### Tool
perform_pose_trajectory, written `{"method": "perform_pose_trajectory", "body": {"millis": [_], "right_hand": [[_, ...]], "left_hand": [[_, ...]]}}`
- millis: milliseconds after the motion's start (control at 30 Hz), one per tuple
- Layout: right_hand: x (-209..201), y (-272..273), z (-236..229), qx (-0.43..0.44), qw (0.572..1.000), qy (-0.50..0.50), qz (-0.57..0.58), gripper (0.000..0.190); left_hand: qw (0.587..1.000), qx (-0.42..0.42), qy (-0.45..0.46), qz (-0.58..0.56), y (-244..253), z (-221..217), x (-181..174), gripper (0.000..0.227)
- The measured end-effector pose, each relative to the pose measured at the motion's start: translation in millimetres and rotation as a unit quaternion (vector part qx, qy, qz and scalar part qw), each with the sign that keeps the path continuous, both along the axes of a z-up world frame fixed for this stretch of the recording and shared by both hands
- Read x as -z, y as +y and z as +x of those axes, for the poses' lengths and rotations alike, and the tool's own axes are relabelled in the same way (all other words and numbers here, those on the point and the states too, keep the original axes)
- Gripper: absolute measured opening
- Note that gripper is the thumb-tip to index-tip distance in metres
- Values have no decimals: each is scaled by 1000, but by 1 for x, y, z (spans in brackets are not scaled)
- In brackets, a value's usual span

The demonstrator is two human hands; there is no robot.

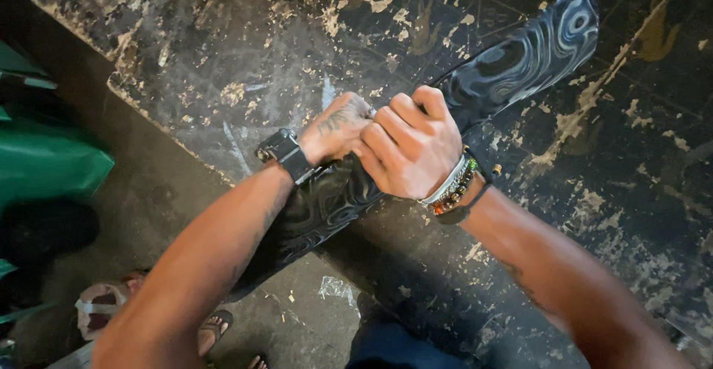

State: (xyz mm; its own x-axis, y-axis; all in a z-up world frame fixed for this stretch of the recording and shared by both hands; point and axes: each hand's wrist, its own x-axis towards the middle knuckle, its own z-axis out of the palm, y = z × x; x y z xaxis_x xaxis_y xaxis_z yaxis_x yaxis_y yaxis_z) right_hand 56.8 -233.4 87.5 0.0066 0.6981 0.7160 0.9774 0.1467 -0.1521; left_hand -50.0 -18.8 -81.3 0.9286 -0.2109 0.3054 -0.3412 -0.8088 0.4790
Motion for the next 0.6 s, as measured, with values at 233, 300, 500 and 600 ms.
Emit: {"method": "perform_pose_trajectory", "body": {"millis": [233,300,500,600], "right_hand": [[1,-1,-1,11,1000,12,-7,26],[4,1,0,14,1000,13,1,26],[21,-11,-14,38,999,14,13,39],[37,-18,-22,61,998,-2,31,64]], "left_hand": [[1000,-9,23,-7,-3,2,7,17],[999,-20,32,-22,-2,4,5,18],[987,-86,85,-108,-2,0,-13,22],[973,-117,109,-163,-9,1,-14,24]]}}
